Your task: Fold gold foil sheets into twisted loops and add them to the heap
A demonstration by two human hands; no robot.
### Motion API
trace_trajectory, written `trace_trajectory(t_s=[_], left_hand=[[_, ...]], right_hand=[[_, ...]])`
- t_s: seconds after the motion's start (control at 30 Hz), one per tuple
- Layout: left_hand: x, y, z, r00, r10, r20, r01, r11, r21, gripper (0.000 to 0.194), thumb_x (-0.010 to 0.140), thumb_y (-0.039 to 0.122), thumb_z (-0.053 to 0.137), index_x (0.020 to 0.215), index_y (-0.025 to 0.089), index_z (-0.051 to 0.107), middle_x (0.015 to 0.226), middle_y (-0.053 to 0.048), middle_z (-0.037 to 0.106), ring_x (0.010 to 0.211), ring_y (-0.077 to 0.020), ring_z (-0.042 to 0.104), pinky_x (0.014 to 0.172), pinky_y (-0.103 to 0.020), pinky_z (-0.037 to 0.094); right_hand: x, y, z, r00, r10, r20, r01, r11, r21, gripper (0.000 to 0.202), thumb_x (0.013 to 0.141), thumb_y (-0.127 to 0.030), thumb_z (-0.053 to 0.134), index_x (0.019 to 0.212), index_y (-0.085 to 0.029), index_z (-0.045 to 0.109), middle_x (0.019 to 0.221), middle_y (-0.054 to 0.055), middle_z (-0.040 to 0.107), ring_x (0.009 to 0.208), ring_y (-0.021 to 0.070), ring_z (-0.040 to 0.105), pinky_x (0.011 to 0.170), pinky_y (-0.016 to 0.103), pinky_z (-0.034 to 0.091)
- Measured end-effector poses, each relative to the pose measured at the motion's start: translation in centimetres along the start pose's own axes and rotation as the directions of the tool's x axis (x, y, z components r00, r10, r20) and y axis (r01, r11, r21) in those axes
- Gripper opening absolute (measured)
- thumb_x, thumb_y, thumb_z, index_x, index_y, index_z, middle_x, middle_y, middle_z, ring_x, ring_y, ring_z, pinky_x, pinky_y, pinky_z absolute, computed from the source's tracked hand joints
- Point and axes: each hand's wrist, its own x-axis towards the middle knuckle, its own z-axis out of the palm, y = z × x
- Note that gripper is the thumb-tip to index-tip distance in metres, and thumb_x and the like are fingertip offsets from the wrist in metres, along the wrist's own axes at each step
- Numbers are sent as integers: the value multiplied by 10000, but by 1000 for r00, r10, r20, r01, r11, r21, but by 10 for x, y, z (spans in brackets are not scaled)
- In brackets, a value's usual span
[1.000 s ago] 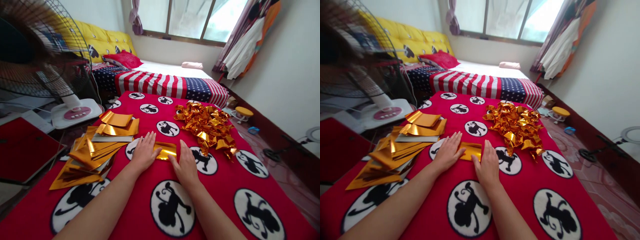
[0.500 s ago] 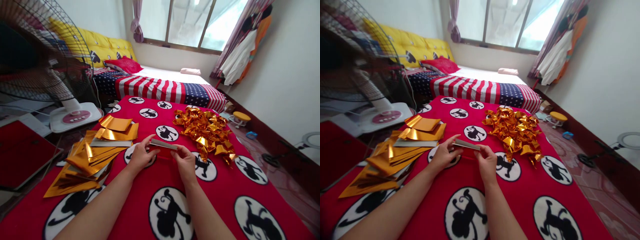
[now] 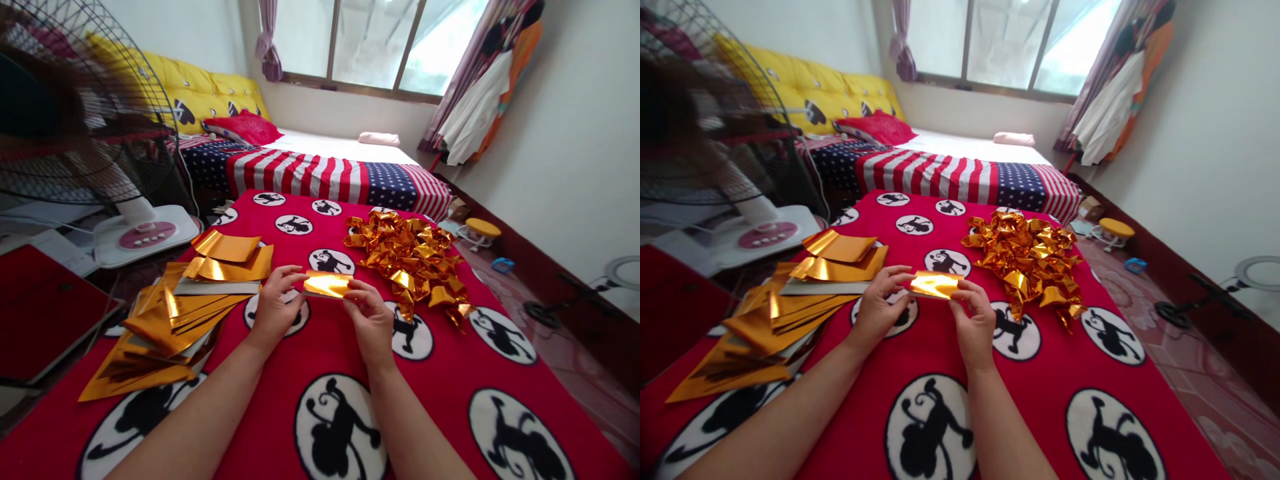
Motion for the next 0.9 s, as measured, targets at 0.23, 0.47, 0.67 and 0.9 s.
trace_trajectory(t_s=[0.23, 0.47, 0.67, 0.9], left_hand=[[-3, -2, -1, 998, 49, 31, -52, 994, 100, 150, 744, 59, 585, 804, 193, 616, 936, -24, 581, 900, -160, 590, 702, -245, 505], [-3, -2, 0, 997, 60, 41, -66, 983, 171, 523, 669, 42, 600, 1158, 214, 533, 1235, -75, 516, 1072, -211, 559, 839, -322, 525], [-3, 2, -1, 968, 137, 208, -180, 962, 206, 674, 651, -18, 539, 1282, 214, 497, 1383, -77, 475, 1299, -237, 415, 1119, -428, 332], [0, -4, -4, 970, 196, 144, -201, 979, 19, 223, 806, 118, 600, 961, 221, 721, 974, -41, 717, 1037, -207, 585, 955, -353, 453]], right_hand=[[2, 3, 0, 997, 67, -28, -65, 997, 45, 75, 753, -232, 714, 816, -197, 693, 1112, 78, 641, 1087, 228, 599, 928, 381, 513], [3, 5, -3, 990, 131, -57, -129, 991, 39, 141, 758, -290, 705, 860, -193, 710, 973, 68, 709, 950, 218, 642, 883, 377, 506], [4, 9, -6, 988, 134, -74, -134, 991, 7, 155, 778, -307, 695, 886, -198, 713, 910, 40, 719, 868, 189, 646, 836, 334, 500], [0, -4, -4, 984, 179, -23, -177, 982, 58, 189, 789, -337, 693, 920, -202, 713, 881, 22, 700, 802, 152, 626, 727, 267, 508]])
